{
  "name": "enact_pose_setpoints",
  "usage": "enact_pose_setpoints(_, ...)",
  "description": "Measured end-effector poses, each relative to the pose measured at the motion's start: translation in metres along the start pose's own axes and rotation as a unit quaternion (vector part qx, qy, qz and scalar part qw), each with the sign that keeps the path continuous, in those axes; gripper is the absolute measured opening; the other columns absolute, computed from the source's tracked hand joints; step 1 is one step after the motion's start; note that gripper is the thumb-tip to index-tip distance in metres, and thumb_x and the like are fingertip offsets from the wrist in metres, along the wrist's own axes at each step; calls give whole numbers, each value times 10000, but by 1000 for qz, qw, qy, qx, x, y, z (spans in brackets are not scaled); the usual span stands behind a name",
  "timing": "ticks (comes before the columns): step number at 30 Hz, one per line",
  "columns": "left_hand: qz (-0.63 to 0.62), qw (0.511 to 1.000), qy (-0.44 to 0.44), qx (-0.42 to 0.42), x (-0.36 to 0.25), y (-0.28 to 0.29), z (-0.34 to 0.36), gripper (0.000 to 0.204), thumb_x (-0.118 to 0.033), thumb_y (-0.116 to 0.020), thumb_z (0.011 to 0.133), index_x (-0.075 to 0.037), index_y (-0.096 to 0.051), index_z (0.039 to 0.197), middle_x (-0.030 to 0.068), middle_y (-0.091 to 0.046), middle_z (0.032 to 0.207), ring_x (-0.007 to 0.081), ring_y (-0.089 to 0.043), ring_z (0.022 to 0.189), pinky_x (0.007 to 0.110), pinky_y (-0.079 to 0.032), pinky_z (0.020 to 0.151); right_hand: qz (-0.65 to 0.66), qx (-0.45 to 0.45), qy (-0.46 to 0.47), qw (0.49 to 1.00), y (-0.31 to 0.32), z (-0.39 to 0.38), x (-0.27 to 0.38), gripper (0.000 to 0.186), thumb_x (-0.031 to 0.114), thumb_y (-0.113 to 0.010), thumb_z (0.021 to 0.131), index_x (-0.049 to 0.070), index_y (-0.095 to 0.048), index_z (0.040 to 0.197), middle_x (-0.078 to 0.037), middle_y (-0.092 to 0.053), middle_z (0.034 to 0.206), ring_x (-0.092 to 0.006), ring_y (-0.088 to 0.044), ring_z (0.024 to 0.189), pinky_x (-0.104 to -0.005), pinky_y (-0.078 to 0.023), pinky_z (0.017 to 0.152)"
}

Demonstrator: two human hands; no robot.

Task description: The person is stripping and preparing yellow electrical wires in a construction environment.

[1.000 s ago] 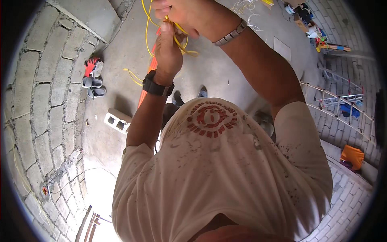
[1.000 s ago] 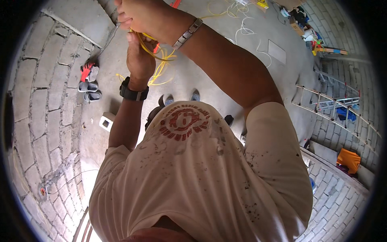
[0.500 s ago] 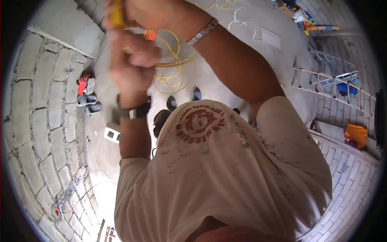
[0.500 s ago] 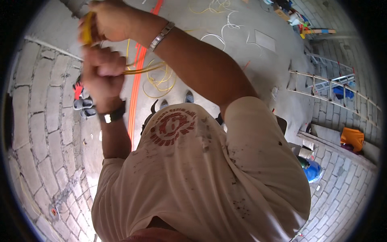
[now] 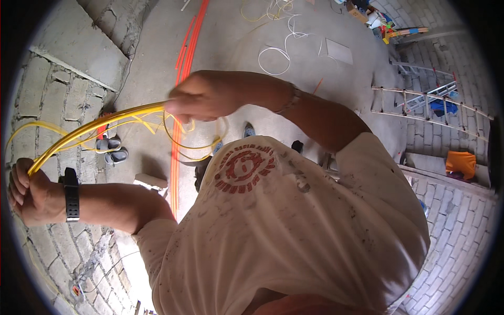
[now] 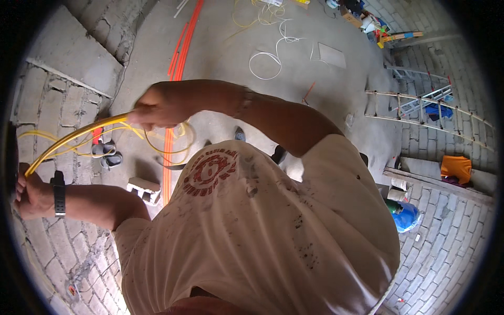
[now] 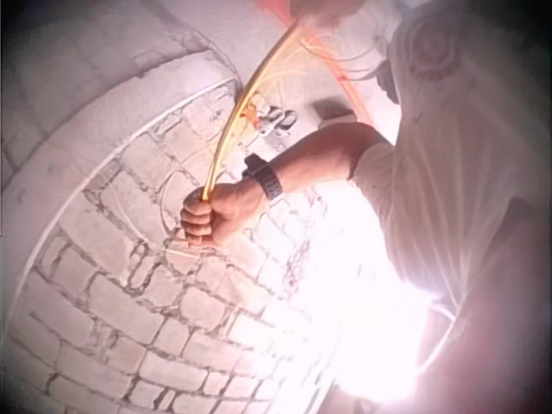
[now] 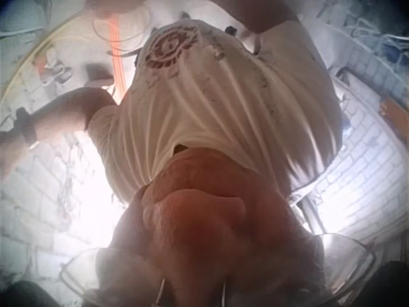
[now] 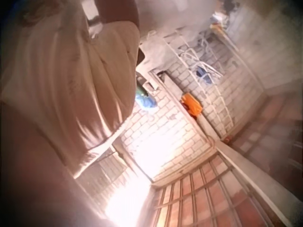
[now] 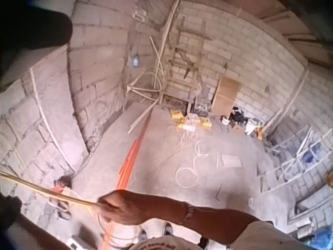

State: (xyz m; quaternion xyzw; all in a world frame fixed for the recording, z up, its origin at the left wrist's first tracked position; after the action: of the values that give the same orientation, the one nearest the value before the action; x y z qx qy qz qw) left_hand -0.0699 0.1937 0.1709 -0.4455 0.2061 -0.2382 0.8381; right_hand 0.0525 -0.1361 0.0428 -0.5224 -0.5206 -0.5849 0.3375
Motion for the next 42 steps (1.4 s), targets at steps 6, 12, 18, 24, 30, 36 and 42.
enact_pose_setpoints(6,40,994,74,-66,39,45,-18,269,-122,-398,822,-134,-335,560,-29,-248,483,106,-206,445,279,-211,447,22,19,-121,992,4,-38,-31,427,355,-409,967,33,-505,703,8,-409,503,-65,-388,450,-254,-370,473)
enact_pose_setpoints(12,-5,980,144,-134,86,104,-27,250,-123,-419,823,-122,-371,578,-30,-257,489,107,-221,440,277,-229,445,129,15,-147,981,-7,-54,-59,414,341,-419,962,50,-477,675,10,-398,502,-61,-356,435,-241,-325,427)
enact_pose_setpoints(18,6,972,173,-159,132,148,-52,397,-309,-316,922,-58,-459,649,41,-425,571,177,-404,535,331,-371,561,216,-149,-106,959,22,-64,-66,376,300,-438,949,86,-437,639,58,-321,509,-48,-273,413,-231,-212,381)
enact_pose_setpoints(24,137,901,353,-212,280,113,-185,912,-647,-395,856,124,-288,1331,276,-354,1359,362,-295,1309,463,-174,1110,278,-237,53,930,76,-52,10,373,295,-424,959,95,-407,645,41,-309,521,-54,-259,427,-232,-222,392)
enact_pose_setpoints(30,312,896,289,127,316,34,-229,813,-600,-264,927,101,-312,1337,165,-392,1354,253,-334,1280,361,-218,1065,230,-316,21,920,76,-16,5,344,282,-430,954,79,-408,678,30,-322,570,-58,-286,465,-231,-246,406)
enact_pose_setpoints(36,424,853,266,151,334,17,-242,528,-396,-293,992,43,-450,1240,113,-497,1227,194,-433,1149,329,-316,977,389,-314,66,864,84,-4,-8,298,226,-396,953,80,-381,693,27,-320,584,-68,-247,455,-258,-227,390)
enact_pose_setpoints(42,388,878,240,145,335,8,-230,509,-376,-279,1000,44,-476,1208,118,-518,1194,201,-462,1127,343,-340,972,219,-317,73,920,92,-5,7,312,247,-388,968,63,-410,717,15,-368,593,-80,-320,479,-259,-294,411)
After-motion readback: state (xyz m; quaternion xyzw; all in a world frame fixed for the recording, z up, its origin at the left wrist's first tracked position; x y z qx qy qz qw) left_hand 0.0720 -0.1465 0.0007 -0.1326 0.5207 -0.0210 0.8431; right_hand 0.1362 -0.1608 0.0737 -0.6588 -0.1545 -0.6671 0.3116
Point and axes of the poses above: each hand's wrist, its own z-axis towards the middle knuckle, its own y-axis out of the back of the hand, x = y × z, the point moved 10 cm from there along z, towards the middle knuckle
